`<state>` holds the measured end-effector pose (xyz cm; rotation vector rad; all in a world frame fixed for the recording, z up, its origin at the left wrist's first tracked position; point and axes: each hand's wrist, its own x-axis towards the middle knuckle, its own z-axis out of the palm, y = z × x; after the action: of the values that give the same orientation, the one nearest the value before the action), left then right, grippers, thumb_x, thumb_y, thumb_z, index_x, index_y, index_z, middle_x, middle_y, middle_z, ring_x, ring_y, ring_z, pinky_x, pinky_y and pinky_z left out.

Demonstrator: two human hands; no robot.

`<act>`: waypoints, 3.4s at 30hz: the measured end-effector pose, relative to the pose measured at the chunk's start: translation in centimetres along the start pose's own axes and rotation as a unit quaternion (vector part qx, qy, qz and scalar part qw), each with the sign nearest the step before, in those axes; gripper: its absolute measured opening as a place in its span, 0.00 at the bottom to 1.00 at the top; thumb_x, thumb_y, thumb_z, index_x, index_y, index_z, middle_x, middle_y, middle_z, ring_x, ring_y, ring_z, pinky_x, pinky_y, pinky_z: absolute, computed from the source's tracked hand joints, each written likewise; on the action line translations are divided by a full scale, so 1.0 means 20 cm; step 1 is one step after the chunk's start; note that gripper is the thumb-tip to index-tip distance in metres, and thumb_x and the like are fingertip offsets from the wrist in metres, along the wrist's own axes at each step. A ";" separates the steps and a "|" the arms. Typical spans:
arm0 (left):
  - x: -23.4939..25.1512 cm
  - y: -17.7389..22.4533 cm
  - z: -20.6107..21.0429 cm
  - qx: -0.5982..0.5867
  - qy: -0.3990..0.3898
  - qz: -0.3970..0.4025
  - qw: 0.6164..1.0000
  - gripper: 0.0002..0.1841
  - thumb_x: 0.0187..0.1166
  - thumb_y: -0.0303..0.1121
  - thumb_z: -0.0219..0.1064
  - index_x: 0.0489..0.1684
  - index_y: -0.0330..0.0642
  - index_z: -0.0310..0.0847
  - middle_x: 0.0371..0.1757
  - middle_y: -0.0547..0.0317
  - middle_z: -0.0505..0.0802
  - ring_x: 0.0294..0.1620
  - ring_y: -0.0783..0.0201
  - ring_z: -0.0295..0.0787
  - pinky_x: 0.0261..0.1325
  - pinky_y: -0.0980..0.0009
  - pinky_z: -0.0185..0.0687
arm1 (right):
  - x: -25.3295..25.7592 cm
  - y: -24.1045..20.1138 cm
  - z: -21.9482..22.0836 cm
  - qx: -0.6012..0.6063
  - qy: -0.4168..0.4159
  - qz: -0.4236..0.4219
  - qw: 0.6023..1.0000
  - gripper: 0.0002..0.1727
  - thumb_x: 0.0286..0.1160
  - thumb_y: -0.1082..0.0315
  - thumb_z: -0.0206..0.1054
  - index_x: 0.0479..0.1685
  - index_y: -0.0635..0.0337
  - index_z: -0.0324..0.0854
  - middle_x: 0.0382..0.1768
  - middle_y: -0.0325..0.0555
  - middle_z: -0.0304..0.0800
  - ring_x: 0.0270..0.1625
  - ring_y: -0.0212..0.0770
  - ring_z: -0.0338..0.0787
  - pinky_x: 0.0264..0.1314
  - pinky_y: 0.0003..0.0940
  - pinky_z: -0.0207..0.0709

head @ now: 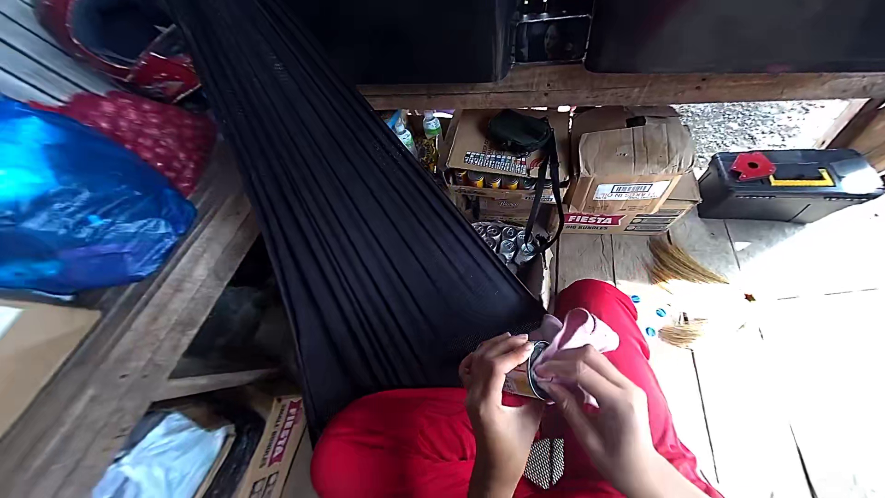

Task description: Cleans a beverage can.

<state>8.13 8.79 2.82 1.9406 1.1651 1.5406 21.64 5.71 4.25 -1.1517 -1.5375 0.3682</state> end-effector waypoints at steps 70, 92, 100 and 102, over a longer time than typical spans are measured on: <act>-0.08 -0.14 -0.54 0.130 -0.022 0.009 0.991 0.18 0.60 0.40 0.82 0.47 0.48 0.87 0.54 0.63 0.96 0.66 0.69 0.87 0.75 0.65 0.70 | -0.04 -0.10 0.32 0.169 -0.206 0.072 0.961 0.08 0.77 0.64 0.68 0.39 0.57 0.90 0.37 0.36 0.90 0.44 0.24 0.87 0.50 0.18 0.80; -0.02 -0.03 -0.02 0.094 -0.012 0.034 0.995 0.18 0.63 0.39 0.80 0.51 0.51 0.87 0.56 0.65 0.95 0.67 0.69 0.85 0.72 0.65 0.70 | 0.05 0.11 0.03 -0.142 0.023 -0.074 0.987 0.08 0.78 0.69 0.65 0.41 0.54 0.92 0.38 0.41 0.93 0.45 0.34 0.88 0.55 0.21 0.79; -0.11 -0.08 -0.51 0.190 -0.055 0.054 0.979 0.14 0.65 0.36 0.78 0.49 0.51 0.89 0.54 0.64 0.96 0.65 0.68 0.85 0.70 0.63 0.66 | -0.09 -0.16 0.39 0.084 -0.007 0.108 0.991 0.04 0.68 0.69 0.72 0.34 0.61 0.88 0.33 0.38 0.93 0.37 0.23 0.90 0.47 0.16 0.84; -0.12 -0.09 -0.62 0.172 -0.072 0.045 0.981 0.15 0.63 0.37 0.79 0.49 0.51 0.88 0.54 0.64 0.96 0.65 0.68 0.86 0.70 0.64 0.68 | -0.11 -0.23 0.44 0.116 -0.026 0.089 0.989 0.05 0.72 0.68 0.71 0.36 0.60 0.89 0.35 0.38 0.93 0.39 0.24 0.90 0.48 0.17 0.84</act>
<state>-4.12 5.65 3.81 2.3119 1.3692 1.2785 11.54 4.83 3.60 -1.1043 -1.3977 0.6833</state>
